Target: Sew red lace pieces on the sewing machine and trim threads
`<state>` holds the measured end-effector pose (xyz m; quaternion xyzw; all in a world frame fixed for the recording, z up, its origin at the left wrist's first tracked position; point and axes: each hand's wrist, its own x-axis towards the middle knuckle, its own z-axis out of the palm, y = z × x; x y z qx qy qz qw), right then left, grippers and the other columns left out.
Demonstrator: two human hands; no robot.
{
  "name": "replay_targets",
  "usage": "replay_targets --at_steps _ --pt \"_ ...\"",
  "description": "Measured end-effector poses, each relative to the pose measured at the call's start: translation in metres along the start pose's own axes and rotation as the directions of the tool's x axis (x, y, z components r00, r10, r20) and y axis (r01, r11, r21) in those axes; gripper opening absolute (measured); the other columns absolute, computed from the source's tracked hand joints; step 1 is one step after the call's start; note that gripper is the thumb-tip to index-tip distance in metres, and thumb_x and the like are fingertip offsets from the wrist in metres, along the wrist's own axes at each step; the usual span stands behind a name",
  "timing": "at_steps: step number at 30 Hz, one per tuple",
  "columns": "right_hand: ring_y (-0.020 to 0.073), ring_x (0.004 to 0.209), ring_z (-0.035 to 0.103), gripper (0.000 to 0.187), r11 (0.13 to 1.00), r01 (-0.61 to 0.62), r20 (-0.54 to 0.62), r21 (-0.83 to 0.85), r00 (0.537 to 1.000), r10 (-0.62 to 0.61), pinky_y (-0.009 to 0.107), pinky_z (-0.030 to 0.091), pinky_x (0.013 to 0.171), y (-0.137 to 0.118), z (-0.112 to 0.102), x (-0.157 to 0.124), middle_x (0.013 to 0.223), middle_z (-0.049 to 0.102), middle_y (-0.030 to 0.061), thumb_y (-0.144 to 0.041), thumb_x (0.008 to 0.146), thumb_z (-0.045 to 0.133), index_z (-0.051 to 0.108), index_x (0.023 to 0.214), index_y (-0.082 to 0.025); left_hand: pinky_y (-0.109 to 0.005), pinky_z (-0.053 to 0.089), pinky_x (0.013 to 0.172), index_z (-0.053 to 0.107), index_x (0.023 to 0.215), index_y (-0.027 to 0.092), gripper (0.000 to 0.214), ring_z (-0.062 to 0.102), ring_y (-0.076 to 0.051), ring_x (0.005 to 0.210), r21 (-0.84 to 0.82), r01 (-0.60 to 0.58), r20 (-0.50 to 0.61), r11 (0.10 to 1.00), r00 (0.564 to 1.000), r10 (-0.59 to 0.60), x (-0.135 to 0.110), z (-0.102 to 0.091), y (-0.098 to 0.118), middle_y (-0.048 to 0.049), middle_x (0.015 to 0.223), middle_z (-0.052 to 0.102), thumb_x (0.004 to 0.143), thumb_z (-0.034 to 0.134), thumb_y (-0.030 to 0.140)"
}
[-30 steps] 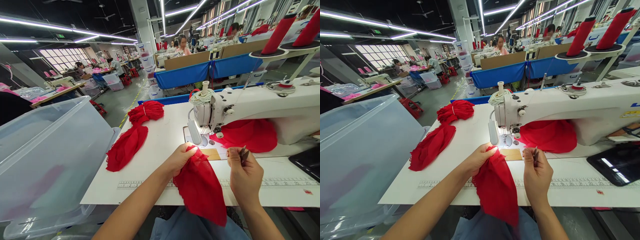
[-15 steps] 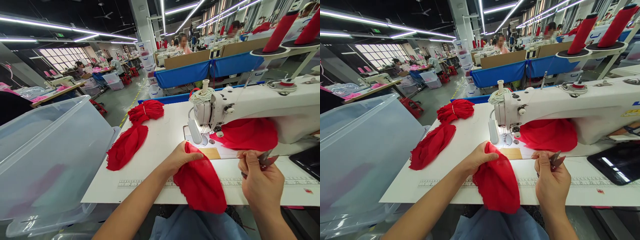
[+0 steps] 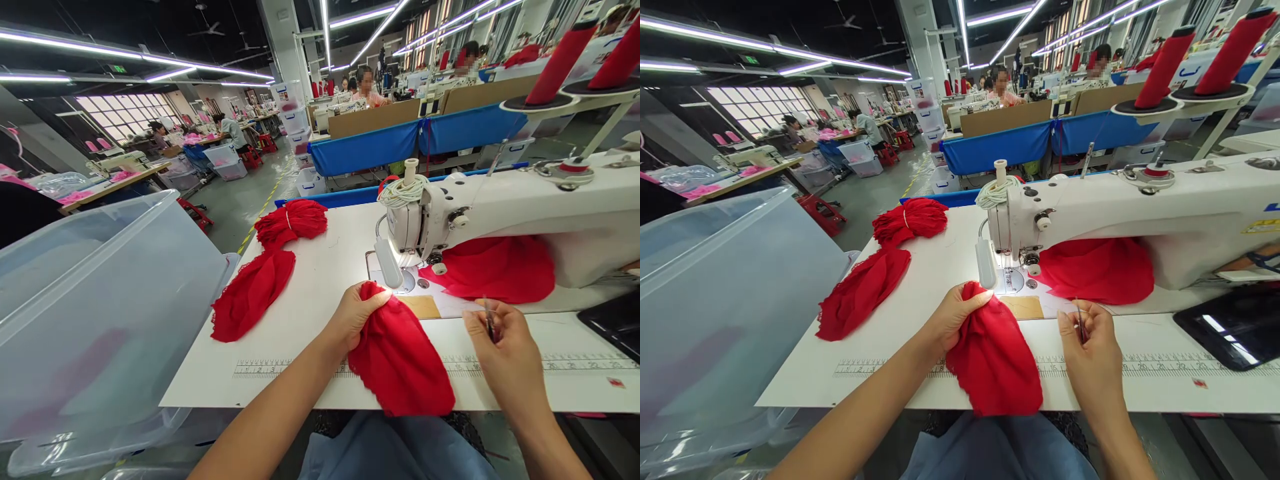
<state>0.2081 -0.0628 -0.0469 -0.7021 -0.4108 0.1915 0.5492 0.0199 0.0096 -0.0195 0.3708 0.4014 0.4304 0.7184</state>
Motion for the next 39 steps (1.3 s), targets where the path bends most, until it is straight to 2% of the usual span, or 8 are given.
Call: replay_targets --at_steps 3,5,8,10,16,22,26,39 --pt "0.0242 0.072 0.063 0.055 0.964 0.008 0.056 -0.265 0.998 0.007 0.035 0.045 0.059 0.000 0.004 -0.006 0.090 0.068 0.0075 -0.067 0.076 0.049 0.055 0.105 -0.021 -0.018 0.036 0.055 0.050 0.063 0.016 0.038 0.045 -0.006 0.056 0.002 0.001 -0.013 1.000 1.000 -0.001 -0.002 0.000 -0.001 0.0071 0.058 0.049 0.061 0.085 0.031" --pt "0.0262 0.079 0.067 0.054 0.954 0.096 0.184 -0.283 0.982 -0.044 0.035 0.047 0.061 -0.006 0.008 -0.013 0.095 0.071 0.0092 -0.068 0.081 0.040 0.056 0.107 -0.022 -0.018 0.037 0.057 0.051 0.064 0.016 0.036 0.045 -0.006 0.057 0.007 -0.014 -0.001 1.000 1.000 0.014 -0.002 -0.001 -0.003 0.0070 0.060 0.051 0.064 0.084 0.031" --pt "0.0232 0.070 0.069 0.045 0.934 0.241 0.397 -0.262 0.909 -0.124 0.031 0.046 0.054 -0.015 0.014 -0.022 0.088 0.074 0.0061 -0.063 0.089 0.037 0.058 0.100 -0.025 -0.019 0.039 0.060 0.054 0.066 0.016 0.032 0.049 -0.007 0.059 0.034 -0.059 0.018 0.998 0.998 0.059 -0.002 -0.003 -0.005 0.0059 0.062 0.055 0.067 0.082 0.032" --pt "0.0225 0.065 0.068 0.043 0.903 0.316 0.452 -0.291 0.877 -0.161 0.029 0.043 0.051 -0.018 0.017 -0.024 0.083 0.075 0.0049 -0.061 0.091 0.035 0.059 0.096 -0.025 -0.021 0.043 0.065 0.055 0.068 0.016 0.031 0.054 -0.009 0.063 0.052 -0.078 0.035 0.996 0.996 0.076 -0.003 -0.002 -0.005 0.0039 0.066 0.059 0.068 0.081 0.033" --pt "0.0244 0.058 0.068 0.042 0.835 0.374 0.377 -0.403 0.899 -0.221 0.028 0.035 0.044 -0.020 0.025 -0.019 0.073 0.075 0.0030 -0.057 0.092 0.033 0.059 0.087 -0.025 -0.026 0.048 0.074 0.058 0.068 0.017 0.032 0.064 -0.014 0.073 0.057 -0.070 0.081 0.996 0.995 0.065 -0.008 0.003 0.002 -0.0030 0.075 0.070 0.069 0.081 0.038" --pt "0.0222 0.045 0.060 0.041 0.870 0.316 0.363 -0.378 0.915 -0.175 0.028 0.034 0.042 -0.026 0.030 -0.016 0.057 0.068 0.0006 -0.059 0.088 0.036 0.060 0.081 -0.026 -0.028 0.049 0.076 0.061 0.070 0.016 0.035 0.066 -0.016 0.074 0.068 -0.046 0.099 0.997 0.994 0.039 -0.008 0.003 0.004 -0.0052 0.080 0.072 0.065 0.083 0.042" --pt "0.0218 0.047 0.059 0.043 0.898 0.253 0.393 -0.360 0.914 -0.100 0.029 0.037 0.045 -0.028 0.035 -0.014 0.060 0.068 0.0006 -0.060 0.086 0.035 0.061 0.083 -0.026 -0.027 0.049 0.078 0.062 0.073 0.015 0.034 0.065 -0.015 0.074 0.059 -0.048 0.140 0.997 0.989 0.040 -0.008 0.001 0.003 -0.0062 0.084 0.073 0.067 0.082 0.042" --pt "0.0186 0.062 0.062 0.044 0.997 -0.014 0.309 0.076 0.951 -0.011 0.028 0.048 0.054 -0.025 0.034 -0.008 0.074 0.071 0.0051 -0.063 0.079 0.056 0.063 0.089 -0.021 -0.020 0.033 0.058 0.050 0.064 0.016 0.043 0.041 -0.007 0.058 0.135 -0.048 0.048 0.990 0.998 0.042 -0.005 -0.003 0.002 0.0055 0.061 0.048 0.065 0.080 0.047"
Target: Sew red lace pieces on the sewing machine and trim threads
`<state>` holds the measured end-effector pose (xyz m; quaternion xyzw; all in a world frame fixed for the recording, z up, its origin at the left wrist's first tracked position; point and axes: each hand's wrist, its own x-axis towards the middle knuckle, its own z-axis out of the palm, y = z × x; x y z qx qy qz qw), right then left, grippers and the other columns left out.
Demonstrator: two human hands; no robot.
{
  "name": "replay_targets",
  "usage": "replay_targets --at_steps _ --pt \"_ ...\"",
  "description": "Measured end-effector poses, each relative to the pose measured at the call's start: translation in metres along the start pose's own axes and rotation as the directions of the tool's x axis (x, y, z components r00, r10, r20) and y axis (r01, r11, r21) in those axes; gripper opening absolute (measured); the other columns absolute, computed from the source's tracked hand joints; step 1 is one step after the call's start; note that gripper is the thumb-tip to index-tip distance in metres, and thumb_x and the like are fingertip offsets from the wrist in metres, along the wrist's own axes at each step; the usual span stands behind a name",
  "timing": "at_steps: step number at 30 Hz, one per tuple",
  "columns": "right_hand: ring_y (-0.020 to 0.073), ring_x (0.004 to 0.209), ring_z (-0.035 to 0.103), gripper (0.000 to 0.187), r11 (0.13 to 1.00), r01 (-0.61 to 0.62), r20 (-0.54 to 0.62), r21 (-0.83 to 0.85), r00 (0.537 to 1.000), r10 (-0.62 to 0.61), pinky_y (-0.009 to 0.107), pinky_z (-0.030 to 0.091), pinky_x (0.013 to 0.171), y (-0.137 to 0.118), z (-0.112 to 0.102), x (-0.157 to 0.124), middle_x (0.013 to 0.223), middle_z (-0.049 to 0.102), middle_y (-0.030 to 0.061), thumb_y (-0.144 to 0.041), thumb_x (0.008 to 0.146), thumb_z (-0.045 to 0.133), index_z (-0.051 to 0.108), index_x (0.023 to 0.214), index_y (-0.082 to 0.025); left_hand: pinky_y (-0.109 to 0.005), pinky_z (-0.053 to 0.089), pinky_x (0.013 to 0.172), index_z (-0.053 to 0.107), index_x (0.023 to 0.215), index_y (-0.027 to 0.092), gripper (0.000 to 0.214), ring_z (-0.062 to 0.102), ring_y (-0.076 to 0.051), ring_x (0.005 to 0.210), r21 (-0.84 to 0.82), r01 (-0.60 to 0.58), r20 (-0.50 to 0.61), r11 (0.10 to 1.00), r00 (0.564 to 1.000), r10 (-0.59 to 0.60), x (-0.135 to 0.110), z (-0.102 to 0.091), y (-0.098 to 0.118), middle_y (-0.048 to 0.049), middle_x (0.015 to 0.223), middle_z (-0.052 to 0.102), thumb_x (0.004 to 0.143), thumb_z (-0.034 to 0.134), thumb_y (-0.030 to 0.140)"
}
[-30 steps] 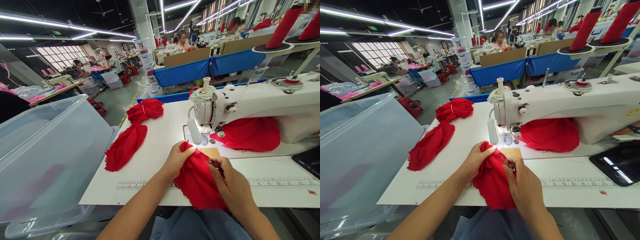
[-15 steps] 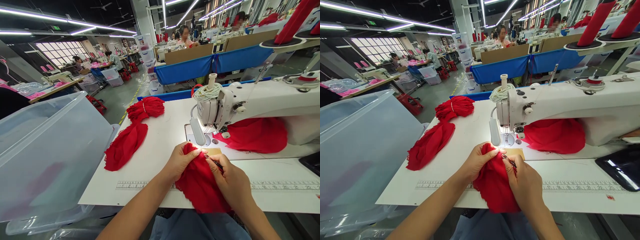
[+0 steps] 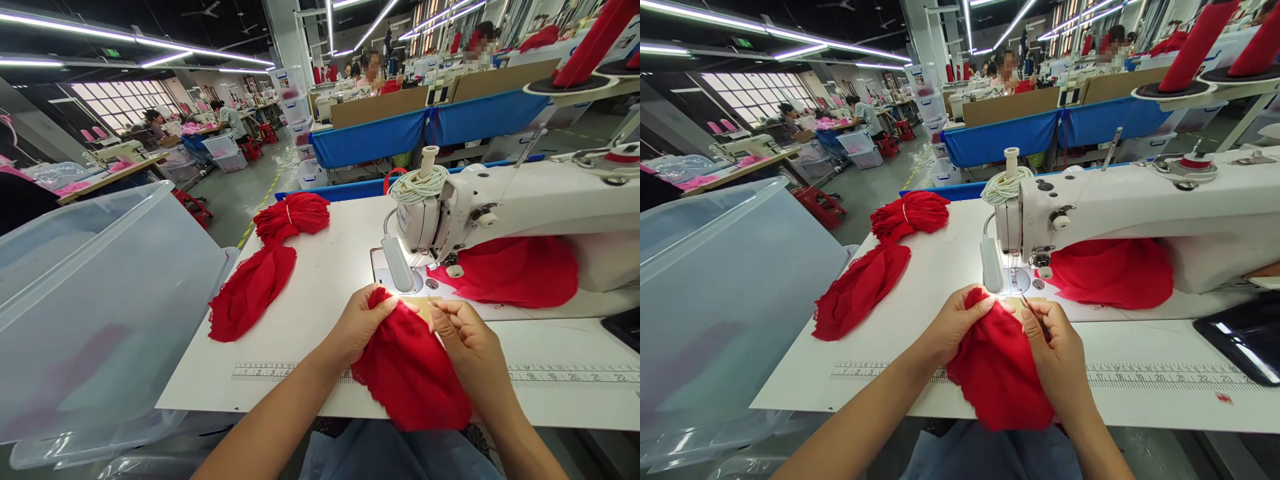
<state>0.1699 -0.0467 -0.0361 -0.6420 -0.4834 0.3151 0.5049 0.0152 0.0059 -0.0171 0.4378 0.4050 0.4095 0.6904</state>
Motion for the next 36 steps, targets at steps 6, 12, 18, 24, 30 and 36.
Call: replay_targets --at_steps 6,12,18,24,30,36 --pt "0.0118 0.049 0.044 0.034 0.998 0.013 0.086 -0.055 0.996 -0.009 0.023 0.035 0.045 0.010 -0.001 -0.005 0.054 0.055 -0.0029 -0.054 0.077 0.062 0.062 0.068 -0.021 -0.024 0.043 0.068 0.056 0.071 0.017 0.036 0.054 -0.011 0.065 -0.035 -0.003 0.051 0.999 0.999 0.005 0.000 -0.001 -0.001 0.0019 0.068 0.060 0.068 0.079 0.044" --pt "0.0099 0.047 0.035 0.039 0.994 0.096 0.038 -0.045 0.995 -0.095 0.022 0.030 0.043 0.001 0.003 -0.013 0.049 0.041 -0.0048 -0.052 0.080 0.059 0.052 0.057 -0.021 -0.025 0.047 0.069 0.061 0.069 0.016 0.028 0.061 -0.013 0.067 -0.080 -0.065 -0.044 0.995 0.997 0.062 0.001 0.001 -0.006 -0.0004 0.070 0.067 0.065 0.083 0.032" --pt "0.0135 0.052 0.049 0.031 0.993 0.079 0.161 -0.091 0.985 -0.064 0.023 0.041 0.048 0.006 -0.001 -0.019 0.060 0.060 -0.0011 -0.051 0.082 0.057 0.063 0.073 -0.022 -0.027 0.050 0.070 0.063 0.071 0.016 0.030 0.063 -0.014 0.067 -0.219 -0.045 -0.138 0.975 0.990 0.015 0.007 -0.006 -0.006 -0.0014 0.067 0.068 0.059 0.087 0.031" --pt "0.0105 0.048 0.038 0.043 0.994 0.031 0.135 -0.108 0.991 -0.017 0.021 0.033 0.044 0.006 -0.010 -0.041 0.050 0.043 -0.0048 -0.056 0.083 0.055 0.050 0.058 -0.022 -0.027 0.048 0.068 0.061 0.068 0.016 0.038 0.062 -0.015 0.066 -0.241 -0.026 -0.163 0.970 0.987 -0.014 0.013 -0.014 -0.005 -0.0025 0.068 0.069 0.053 0.090 0.036" --pt "0.0189 0.063 0.060 0.042 0.907 0.090 -0.081 -0.411 0.988 -0.135 0.030 0.048 0.057 0.032 -0.056 -0.029 0.086 0.068 0.0035 -0.064 0.080 0.050 0.066 0.091 -0.026 -0.027 0.045 0.075 0.068 0.086 0.015 0.039 0.060 -0.014 0.075 0.146 0.133 0.181 0.980 0.971 -0.159 0.008 -0.033 0.017 -0.0013 0.082 0.068 0.054 0.088 0.025" --pt "0.0289 0.068 0.063 0.047 0.548 0.177 -0.028 -0.818 0.938 -0.344 0.041 0.040 0.051 0.085 -0.106 -0.014 0.096 0.065 0.0149 -0.051 0.089 0.034 0.062 0.115 -0.025 -0.027 0.039 0.071 0.072 0.081 0.012 0.020 0.056 -0.016 0.076 0.429 0.026 0.106 0.903 0.991 -0.079 0.008 -0.038 0.025 -0.0033 0.079 0.067 0.071 0.070 0.029"
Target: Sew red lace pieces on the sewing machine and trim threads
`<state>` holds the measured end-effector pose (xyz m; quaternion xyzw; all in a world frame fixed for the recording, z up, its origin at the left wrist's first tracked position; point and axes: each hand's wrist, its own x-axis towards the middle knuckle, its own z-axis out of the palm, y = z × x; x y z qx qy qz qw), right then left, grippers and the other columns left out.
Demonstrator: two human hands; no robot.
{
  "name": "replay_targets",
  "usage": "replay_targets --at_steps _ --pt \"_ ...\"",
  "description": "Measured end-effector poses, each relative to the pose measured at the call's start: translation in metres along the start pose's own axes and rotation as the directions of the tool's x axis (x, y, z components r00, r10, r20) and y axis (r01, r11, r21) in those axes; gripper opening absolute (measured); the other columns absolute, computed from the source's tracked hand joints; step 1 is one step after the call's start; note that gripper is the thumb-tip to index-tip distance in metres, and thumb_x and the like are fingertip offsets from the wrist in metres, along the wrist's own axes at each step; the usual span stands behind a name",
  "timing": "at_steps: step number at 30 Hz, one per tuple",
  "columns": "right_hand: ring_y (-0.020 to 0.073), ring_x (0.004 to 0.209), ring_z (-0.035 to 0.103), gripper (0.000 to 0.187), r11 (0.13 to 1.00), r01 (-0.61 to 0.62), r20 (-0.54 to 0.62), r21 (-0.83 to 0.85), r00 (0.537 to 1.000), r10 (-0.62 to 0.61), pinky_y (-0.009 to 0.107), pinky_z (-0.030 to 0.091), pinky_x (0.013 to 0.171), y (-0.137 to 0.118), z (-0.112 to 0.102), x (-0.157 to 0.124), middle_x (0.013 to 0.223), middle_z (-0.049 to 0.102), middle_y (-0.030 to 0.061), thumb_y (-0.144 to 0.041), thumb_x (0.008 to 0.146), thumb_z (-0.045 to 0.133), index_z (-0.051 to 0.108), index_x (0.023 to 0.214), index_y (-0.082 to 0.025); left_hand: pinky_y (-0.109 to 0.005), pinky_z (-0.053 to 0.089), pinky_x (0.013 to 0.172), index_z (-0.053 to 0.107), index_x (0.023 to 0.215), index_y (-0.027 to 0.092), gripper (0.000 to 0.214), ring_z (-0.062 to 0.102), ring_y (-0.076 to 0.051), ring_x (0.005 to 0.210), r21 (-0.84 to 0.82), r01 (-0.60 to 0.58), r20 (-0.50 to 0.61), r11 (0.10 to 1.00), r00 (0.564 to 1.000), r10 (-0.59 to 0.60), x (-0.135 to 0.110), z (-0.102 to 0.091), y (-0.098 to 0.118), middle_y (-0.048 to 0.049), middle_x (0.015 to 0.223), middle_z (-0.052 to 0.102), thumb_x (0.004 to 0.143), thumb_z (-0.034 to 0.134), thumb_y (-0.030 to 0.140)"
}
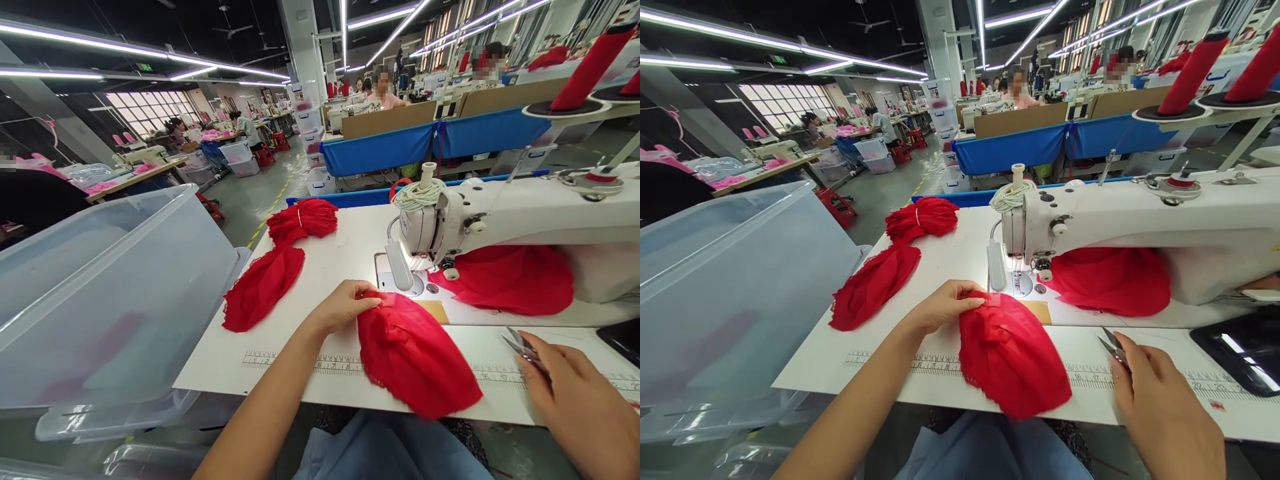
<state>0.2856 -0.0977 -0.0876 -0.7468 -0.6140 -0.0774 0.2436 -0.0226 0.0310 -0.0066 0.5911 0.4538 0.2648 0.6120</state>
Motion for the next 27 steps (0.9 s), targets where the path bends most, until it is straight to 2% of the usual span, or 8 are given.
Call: replay_targets --at_steps 6,10,14,17,19,22,24,27 --pt "0.0345 0.073 0.061 0.041 0.988 0.070 -0.194 -0.135 0.976 -0.095 0.046 0.040 0.052 -0.021 -0.014 0.003 0.097 0.066 0.0186 -0.045 0.091 0.039 0.064 0.113 -0.020 -0.026 0.039 0.068 0.072 0.082 0.012 0.021 0.054 -0.015 0.071 -0.072 0.064 0.010 0.995 0.998 -0.064 -0.006 0.007 0.005 -0.0028 0.075 0.066 0.073 0.065 0.030" --pt "0.0236 0.081 0.068 0.020 0.912 0.197 -0.187 0.359 0.973 -0.137 0.035 0.052 0.062 -0.085 -0.024 -0.012 0.096 0.069 0.0067 -0.038 0.094 0.047 0.060 0.105 -0.027 -0.022 0.037 0.061 0.063 0.078 0.013 0.015 0.050 -0.010 0.064 -0.166 0.032 -0.044 0.986 0.998 -0.040 -0.018 0.029 0.008 0.0008 0.070 0.059 0.074 0.065 0.028" --pt "0.0316 0.116 0.061 0.070 0.771 0.370 -0.185 0.518 0.929 -0.321 0.040 0.058 0.081 -0.142 -0.011 -0.028 0.134 0.058 0.0171 -0.050 0.081 0.066 0.042 0.139 -0.017 -0.021 0.037 0.057 0.047 0.113 0.023 0.037 0.050 -0.009 0.061 -0.397 0.086 -0.059 0.914 0.991 -0.119 -0.041 0.063 0.015 0.0033 0.078 0.060 0.080 0.062 0.028" --pt "0.0260 0.107 0.066 0.037 0.663 0.134 -0.127 0.736 0.990 -0.060 0.039 0.057 0.084 -0.153 -0.010 -0.021 0.118 0.068 0.0092 -0.032 0.088 0.056 0.056 0.124 -0.024 -0.026 0.046 0.072 0.046 0.122 0.025 0.041 0.056 -0.012 0.077 -0.417 -0.013 -0.027 0.909 1.000 0.002 -0.064 0.068 0.023 -0.0009 0.094 0.060 0.084 0.060 0.032" --pt "0.0218 0.092 0.070 0.026 0.423 -0.225 0.213 0.878 0.974 0.077 0.033 0.057 0.077 -0.148 -0.020 -0.008 0.103 0.073 0.0047 -0.037 0.089 0.056 0.063 0.111 -0.027 -0.033 0.046 0.086 0.057 0.118 0.023 0.033 0.057 -0.016 0.091 -0.179 -0.111 0.024 0.978 0.993 0.117 -0.073 0.059 0.029 -0.0042 0.098 0.059 0.088 0.058 0.036" --pt "0.0163 0.063 0.067 0.035 0.021 -0.667 0.668 0.744 0.744 -0.007 0.025 0.054 0.057 -0.140 -0.038 0.014 0.077 0.072 0.0010 -0.050 0.078 0.070 0.065 0.101 -0.025 -0.037 0.038 0.100 0.069 0.101 0.023 0.035 0.051 -0.022 0.107 0.204 -0.208 -0.079 0.956 0.970 0.228 -0.070 0.039 0.030 -0.0058 0.109 0.054 0.069 0.080 0.031" --pt "0.0129 0.053 0.061 0.037 -0.126 -0.768 0.767 0.627 0.638 -0.074 0.022 0.050 0.051 -0.138 -0.043 0.026 0.067 0.068 -0.0001 -0.051 0.070 0.077 0.065 0.089 -0.021 -0.038 0.035 0.104 0.068 0.102 0.022 0.051 0.050 -0.024 0.115 0.118 -0.162 -0.028 0.980 0.986 0.167 -0.059 0.031 0.026 -0.0069 0.116 0.055 0.055 0.089 0.027" --pt "0.0113 0.052 0.059 0.035 -0.185 -0.796 0.795 0.577 0.599 -0.097 0.021 0.048 0.052 -0.138 -0.041 0.037 0.063 0.066 -0.0004 -0.049 0.069 0.079 0.065 0.078 -0.018 -0.034 0.045 0.087 0.066 0.094 0.017 0.049 0.060 -0.018 0.088 -0.232 0.105 0.227 0.967 0.973 -0.051 -0.041 0.032 0.017 -0.0046 0.090 0.065 0.055 0.089 0.037"
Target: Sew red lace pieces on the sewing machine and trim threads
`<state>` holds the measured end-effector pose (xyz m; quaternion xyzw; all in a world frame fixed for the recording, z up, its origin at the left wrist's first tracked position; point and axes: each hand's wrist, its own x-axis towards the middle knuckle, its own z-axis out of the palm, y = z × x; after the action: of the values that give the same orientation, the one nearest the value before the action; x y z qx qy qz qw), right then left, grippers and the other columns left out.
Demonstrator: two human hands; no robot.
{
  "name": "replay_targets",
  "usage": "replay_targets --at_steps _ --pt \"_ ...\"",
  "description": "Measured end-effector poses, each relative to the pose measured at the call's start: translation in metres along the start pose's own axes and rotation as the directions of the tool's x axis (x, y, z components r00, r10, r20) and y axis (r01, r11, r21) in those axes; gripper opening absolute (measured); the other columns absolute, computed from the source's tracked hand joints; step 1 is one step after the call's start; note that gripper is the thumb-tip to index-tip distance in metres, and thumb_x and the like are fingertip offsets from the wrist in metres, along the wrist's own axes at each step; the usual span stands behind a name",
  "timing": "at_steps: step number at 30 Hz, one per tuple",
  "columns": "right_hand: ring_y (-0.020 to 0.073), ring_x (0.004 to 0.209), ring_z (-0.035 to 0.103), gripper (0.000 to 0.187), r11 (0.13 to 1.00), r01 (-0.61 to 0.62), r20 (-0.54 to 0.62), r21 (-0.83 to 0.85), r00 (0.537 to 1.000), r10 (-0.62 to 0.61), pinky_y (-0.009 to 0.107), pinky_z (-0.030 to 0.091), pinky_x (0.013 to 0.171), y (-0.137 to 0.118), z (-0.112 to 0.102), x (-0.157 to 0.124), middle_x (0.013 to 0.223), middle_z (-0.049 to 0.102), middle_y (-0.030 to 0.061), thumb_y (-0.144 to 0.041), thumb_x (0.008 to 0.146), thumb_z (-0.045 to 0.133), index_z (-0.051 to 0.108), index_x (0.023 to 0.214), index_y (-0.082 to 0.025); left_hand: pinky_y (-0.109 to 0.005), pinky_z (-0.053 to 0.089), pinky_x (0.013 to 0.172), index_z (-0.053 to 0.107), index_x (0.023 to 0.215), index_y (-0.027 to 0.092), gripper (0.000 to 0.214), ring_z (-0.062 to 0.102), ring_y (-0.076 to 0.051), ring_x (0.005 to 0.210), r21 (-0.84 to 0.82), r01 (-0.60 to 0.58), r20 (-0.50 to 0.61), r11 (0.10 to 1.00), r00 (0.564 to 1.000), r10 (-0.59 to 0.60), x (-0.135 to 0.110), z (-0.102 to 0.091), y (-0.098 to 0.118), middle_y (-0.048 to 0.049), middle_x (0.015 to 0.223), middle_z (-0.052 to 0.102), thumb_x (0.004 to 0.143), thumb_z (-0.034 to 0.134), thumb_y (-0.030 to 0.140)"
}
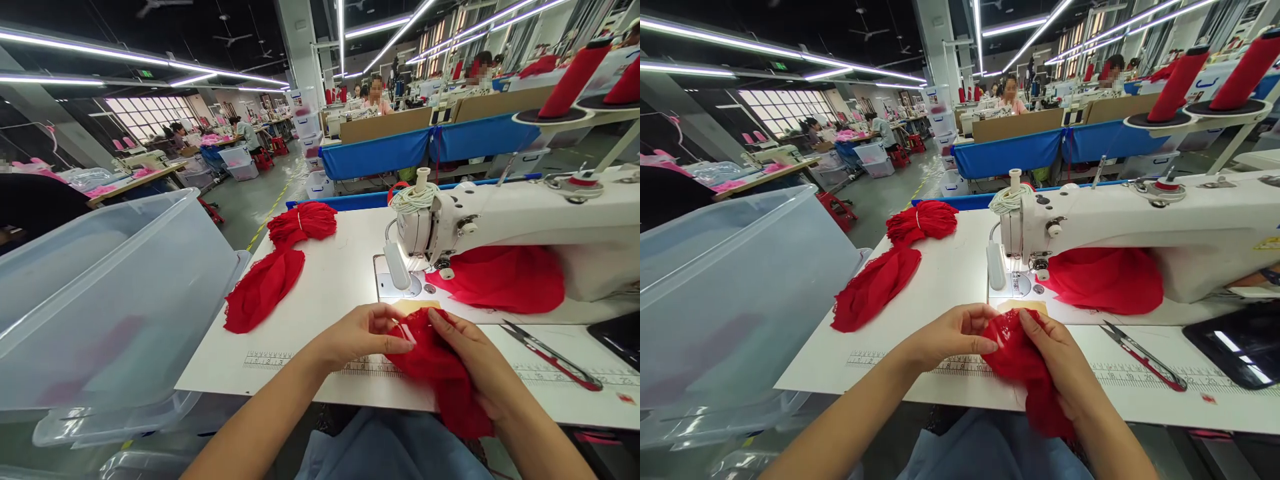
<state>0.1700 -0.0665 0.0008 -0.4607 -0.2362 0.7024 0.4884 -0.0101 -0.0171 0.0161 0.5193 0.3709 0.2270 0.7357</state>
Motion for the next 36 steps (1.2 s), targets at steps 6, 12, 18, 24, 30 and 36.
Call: replay_targets --at_steps 6,12,18,24,30,36 --pt "0.0182 0.067 0.064 0.046 0.971 0.094 0.081 -0.220 0.994 -0.078 0.030 0.052 0.062 -0.016 -0.024 0.023 0.078 0.069 0.0030 -0.052 0.068 0.077 0.061 0.098 -0.020 -0.023 0.046 0.071 0.075 0.087 0.013 0.036 0.062 -0.012 0.069 -0.280 0.197 0.230 0.940 0.964 -0.133 0.011 0.003 -0.010 -0.0050 0.080 0.071 0.058 0.087 0.031" --pt "0.0213 0.081 0.063 0.033 0.429 0.371 -0.187 -0.824 0.536 -0.823 0.034 0.051 0.073 -0.010 -0.044 0.017 0.099 0.069 0.0086 -0.052 0.080 0.059 0.065 0.093 -0.022 -0.020 0.046 0.066 0.075 0.090 0.013 0.029 0.062 -0.011 0.067 -0.456 0.026 -0.034 0.890 0.998 -0.046 0.016 0.005 -0.014 -0.0057 0.079 0.072 0.065 0.082 0.025" --pt "0.0209 0.070 0.068 0.030 0.244 0.327 0.057 -0.913 0.694 -0.718 0.033 0.053 0.063 0.028 -0.042 0.016 0.090 0.075 0.0046 -0.049 0.079 0.057 0.066 0.093 -0.024 -0.027 0.049 0.077 0.074 0.083 0.012 0.032 0.065 -0.015 0.073 -0.443 -0.049 -0.075 0.895 0.997 0.018 0.026 0.008 -0.016 -0.0069 0.078 0.073 0.062 0.086 0.032" --pt "0.0203 0.074 0.069 0.021 0.156 0.416 0.144 -0.896 0.604 -0.784 0.032 0.054 0.066 0.024 -0.035 0.022 0.086 0.075 0.0035 -0.039 0.084 0.051 0.064 0.090 -0.024 -0.028 0.048 0.079 0.076 0.088 0.012 0.045 0.065 -0.016 0.075 -0.435 -0.001 -0.022 0.900 1.000 -0.009 0.034 0.014 -0.019 -0.0069 0.080 0.074 0.049 0.093 0.027" --pt "0.0191 0.073 0.069 0.025 0.194 0.399 0.099 -0.896 0.605 -0.790 0.031 0.054 0.067 0.024 -0.038 0.021 0.089 0.075 0.0027 -0.044 0.084 0.056 0.065 0.096 -0.024 -0.029 0.047 0.080 0.077 0.086 0.011 0.044 0.065 -0.017 0.076 -0.424 -0.040 -0.042 0.905 0.999 0.024 0.044 0.015 -0.025 -0.0081 0.079 0.074 0.050 0.092 0.032" --pt "0.0201 0.082 0.067 0.021 0.090 0.470 0.164 -0.878 0.472 -0.866 0.033 0.054 0.073 0.026 -0.036 0.024 0.090 0.072 0.0045 -0.042 0.089 0.056 0.067 0.093 -0.025 -0.031 0.047 0.083 0.076 0.087 0.011 0.045 0.065 -0.018 0.076 -0.417 -0.049 -0.045 0.907 0.998 0.033 0.048 0.010 -0.031 -0.0081 0.080 0.074 0.052 0.091 0.035"
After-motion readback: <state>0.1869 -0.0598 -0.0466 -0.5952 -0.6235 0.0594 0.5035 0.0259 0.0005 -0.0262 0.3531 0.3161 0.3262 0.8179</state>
